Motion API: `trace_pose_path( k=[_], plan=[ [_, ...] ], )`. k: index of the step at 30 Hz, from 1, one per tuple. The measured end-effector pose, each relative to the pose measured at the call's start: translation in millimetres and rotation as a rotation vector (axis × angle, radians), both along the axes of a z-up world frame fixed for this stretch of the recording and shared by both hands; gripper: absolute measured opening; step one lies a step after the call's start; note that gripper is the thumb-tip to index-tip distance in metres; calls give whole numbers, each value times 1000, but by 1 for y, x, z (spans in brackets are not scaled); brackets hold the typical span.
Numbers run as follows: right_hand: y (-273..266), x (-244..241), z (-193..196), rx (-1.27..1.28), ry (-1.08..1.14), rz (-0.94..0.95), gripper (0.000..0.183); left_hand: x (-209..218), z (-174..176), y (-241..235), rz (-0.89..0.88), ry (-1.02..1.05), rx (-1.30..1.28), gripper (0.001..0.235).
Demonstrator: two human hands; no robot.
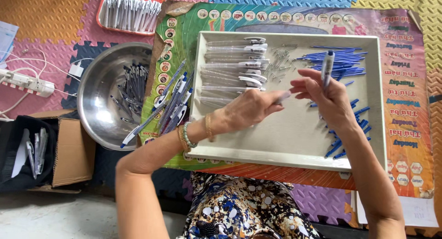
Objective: The person assembles blue ballpoint pens by inserting refill cartridges into clear plastic barrels. They pick up the components from a white tray and a metal bowl, assemble them by hand, and place the finished pens into a separate container.
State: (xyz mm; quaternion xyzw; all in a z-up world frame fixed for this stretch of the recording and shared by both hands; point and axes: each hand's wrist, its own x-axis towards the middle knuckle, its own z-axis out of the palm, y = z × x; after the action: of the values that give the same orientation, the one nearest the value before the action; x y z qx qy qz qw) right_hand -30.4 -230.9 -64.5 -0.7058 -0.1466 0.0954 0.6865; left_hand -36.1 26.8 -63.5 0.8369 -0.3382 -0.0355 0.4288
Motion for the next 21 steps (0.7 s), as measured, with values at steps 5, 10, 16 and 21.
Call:
trace_pose_path(
  k=[5, 10, 16, 21],
  plan=[
    [-2, -5, -5, -9, -1, -37, 38, 0, -7, -7, -36, 24, 44, 25],
    [-8, -6, -12, -182, -76, 45, 36, 9, 2, 5, -7, 55, -354, 31],
    [12, -11, -8, -177, -64, 200, 35, 4, 37, 24, 70, 166, -563, 31],
    [5, -15, -18, -266, -94, 279, 29, 2, 23, 42, 137, 438, -821, 26]
  ],
)
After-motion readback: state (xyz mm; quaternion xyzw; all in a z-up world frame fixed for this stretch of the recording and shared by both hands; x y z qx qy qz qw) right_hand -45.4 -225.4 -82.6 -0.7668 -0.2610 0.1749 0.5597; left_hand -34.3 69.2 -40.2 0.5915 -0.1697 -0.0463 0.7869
